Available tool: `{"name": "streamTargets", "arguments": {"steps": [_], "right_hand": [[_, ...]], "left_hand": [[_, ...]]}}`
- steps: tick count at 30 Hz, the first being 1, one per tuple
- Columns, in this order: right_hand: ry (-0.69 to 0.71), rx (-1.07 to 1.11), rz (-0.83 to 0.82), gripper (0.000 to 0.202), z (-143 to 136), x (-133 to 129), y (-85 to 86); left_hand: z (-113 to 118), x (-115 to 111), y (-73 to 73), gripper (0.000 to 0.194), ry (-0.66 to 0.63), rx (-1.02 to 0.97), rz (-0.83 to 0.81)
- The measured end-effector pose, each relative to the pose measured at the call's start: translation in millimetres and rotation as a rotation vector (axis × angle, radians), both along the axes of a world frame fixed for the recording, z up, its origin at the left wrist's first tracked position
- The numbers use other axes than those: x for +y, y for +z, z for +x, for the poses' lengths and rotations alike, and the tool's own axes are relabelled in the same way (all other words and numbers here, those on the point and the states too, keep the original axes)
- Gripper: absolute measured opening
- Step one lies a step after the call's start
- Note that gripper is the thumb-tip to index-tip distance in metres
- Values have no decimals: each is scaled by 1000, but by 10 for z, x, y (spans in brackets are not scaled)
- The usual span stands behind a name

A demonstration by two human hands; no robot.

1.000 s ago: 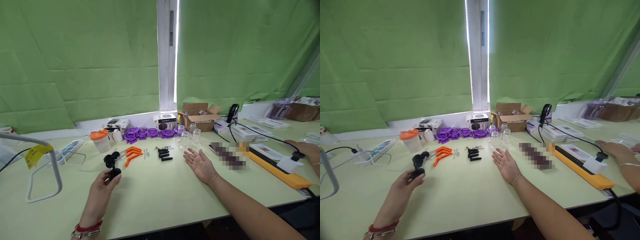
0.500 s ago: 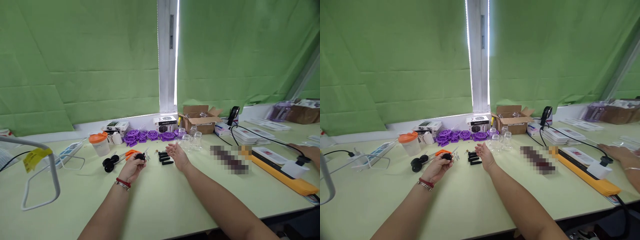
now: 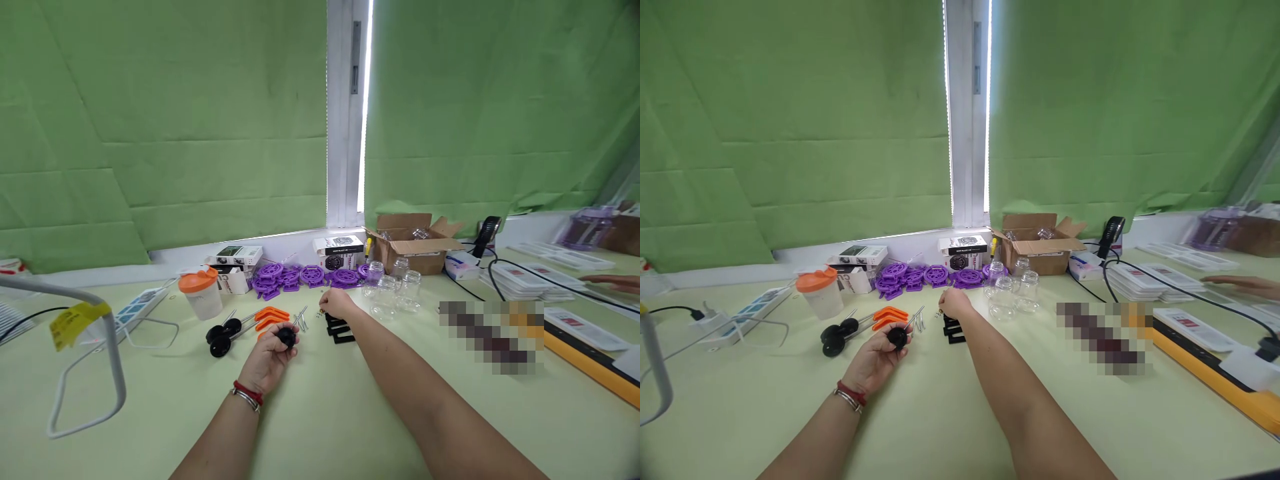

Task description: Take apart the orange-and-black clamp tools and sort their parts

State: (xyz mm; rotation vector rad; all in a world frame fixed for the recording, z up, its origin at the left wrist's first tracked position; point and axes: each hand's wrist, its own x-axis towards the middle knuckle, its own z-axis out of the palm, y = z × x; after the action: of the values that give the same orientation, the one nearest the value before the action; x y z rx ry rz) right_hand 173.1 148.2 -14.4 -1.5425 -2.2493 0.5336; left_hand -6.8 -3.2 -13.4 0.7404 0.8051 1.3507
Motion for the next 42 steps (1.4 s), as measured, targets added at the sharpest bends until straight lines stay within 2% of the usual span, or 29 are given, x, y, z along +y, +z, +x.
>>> {"name": "streamTargets", "arguments": {"steps": [5,9,18,25,30,35,38,42], "right_hand": [[-27,-67,-36,16,-73,136,-54],[-24,-108,-56,16,-108,177,-28],[-37,-149,-75,16,-179,149,56],[-51,-88,-98,11,-236,86,99],[-60,32,-102,9,-241,73,77],[-74,269,-63,6,-165,15,137],[-77,447,-87,13,-68,-150,193],[-28,638,-212,20,138,-536,159]], "left_hand": [[27,1,-37,33,-30,-42,-14],[24,21,-56,33,-44,-56,-17],[21,34,-53,34,-39,-40,-21],[22,23,-52,34,-21,-20,-32],[24,17,-37,32,-23,-21,-23],[50,23,-13,21,25,4,-39],[73,30,16,30,95,123,-39],[78,17,49,41,85,352,-27]]}}
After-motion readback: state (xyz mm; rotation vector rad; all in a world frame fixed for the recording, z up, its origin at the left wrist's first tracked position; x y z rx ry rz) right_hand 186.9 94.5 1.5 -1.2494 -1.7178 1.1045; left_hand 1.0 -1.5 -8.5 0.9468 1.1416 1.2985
